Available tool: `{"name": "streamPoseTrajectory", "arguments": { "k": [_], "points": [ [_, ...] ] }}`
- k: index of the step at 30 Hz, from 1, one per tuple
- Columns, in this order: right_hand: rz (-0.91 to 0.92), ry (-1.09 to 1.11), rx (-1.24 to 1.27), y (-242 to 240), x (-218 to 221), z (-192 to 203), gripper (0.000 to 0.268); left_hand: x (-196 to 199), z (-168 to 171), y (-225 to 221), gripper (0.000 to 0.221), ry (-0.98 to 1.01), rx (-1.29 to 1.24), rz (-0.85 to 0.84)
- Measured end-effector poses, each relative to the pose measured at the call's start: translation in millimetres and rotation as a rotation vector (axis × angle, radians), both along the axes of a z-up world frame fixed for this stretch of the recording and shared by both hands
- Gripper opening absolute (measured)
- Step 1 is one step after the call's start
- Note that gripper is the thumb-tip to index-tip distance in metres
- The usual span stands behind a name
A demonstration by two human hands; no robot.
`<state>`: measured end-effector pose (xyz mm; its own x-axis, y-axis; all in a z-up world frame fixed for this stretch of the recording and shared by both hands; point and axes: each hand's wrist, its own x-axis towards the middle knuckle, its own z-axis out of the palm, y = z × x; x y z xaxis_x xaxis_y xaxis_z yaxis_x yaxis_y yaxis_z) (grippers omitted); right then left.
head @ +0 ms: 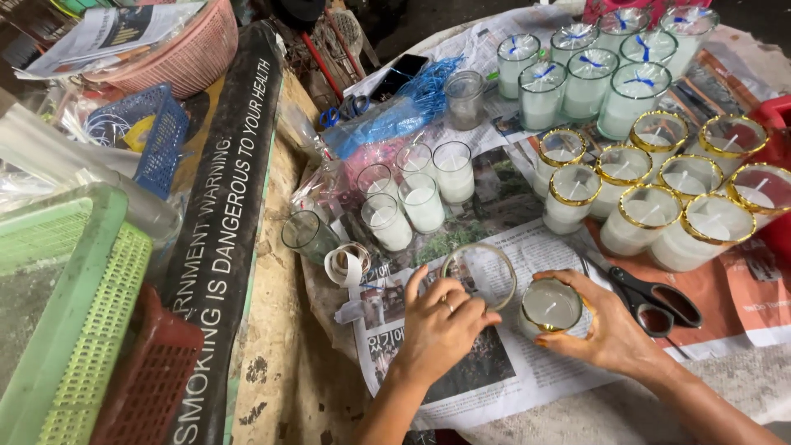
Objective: The person is applying gold-colored decorative rings to the rims of small glass jars, likely as part of a candle-making process.
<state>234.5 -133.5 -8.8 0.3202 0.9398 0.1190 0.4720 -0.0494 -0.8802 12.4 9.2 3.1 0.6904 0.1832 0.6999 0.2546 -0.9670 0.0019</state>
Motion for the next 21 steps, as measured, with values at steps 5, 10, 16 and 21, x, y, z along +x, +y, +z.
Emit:
{"name": "streamPoseTrajectory", "arguments": {
  "k": [5,10,16,21],
  "points": [
    [-0.024,0.067,-0.052,-3,-4,7,0.085,28,14,-1,0.04,-0.084,-0.092,-0.019],
    [0.002,0.099,-0.053,-9,3,12,0.089,31,17,-6,0.041,-0.079,-0.135,-0.03],
    [-0.147,-0.311,-0.098,-63,63,0,0.05,33,15,-13,0.038,-0.168,-0.139,-0.06],
    [-0.257,-0.944,-0.632,-80,85,-51,0.035,32,19,-17,0.036,-0.246,-0.142,-0.083]
  ]
}}
